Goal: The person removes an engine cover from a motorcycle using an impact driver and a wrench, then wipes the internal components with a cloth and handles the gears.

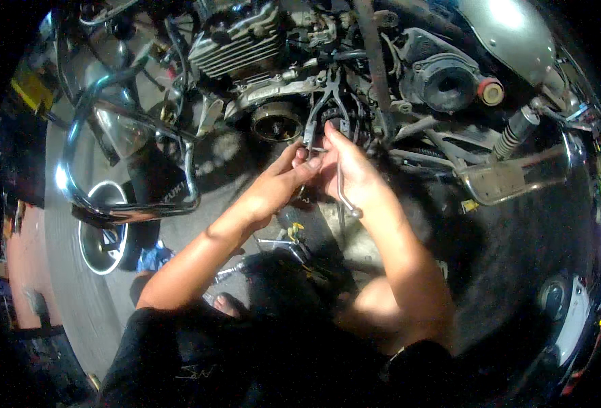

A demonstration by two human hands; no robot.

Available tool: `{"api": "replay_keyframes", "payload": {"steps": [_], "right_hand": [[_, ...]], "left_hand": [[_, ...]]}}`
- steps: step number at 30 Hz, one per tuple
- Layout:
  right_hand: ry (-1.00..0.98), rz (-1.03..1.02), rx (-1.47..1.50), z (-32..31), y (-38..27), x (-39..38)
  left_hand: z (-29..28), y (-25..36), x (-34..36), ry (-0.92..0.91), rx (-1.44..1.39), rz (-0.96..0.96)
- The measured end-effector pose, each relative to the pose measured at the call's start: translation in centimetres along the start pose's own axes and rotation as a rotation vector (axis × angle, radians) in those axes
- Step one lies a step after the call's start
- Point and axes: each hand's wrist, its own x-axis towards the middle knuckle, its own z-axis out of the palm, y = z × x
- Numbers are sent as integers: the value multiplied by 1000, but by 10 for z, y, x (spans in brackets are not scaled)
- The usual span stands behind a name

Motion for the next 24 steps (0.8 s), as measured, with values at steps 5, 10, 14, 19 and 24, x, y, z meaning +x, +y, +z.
{"api": "replay_keyframes", "payload": {"steps": [5,10,14,19,24], "right_hand": [[-27,39,-5,5,3,7],[1,57,38,9,2,-1],[34,81,78,15,1,2],[147,24,45,14,12,9],[192,26,-4,14,14,9]], "left_hand": [[-7,-13,4,78,85,13],[-3,2,-1,47,-17,-115],[-7,0,-3,19,-43,-122],[3,-38,11,60,26,217],[5,-38,8,160,271,296]]}}
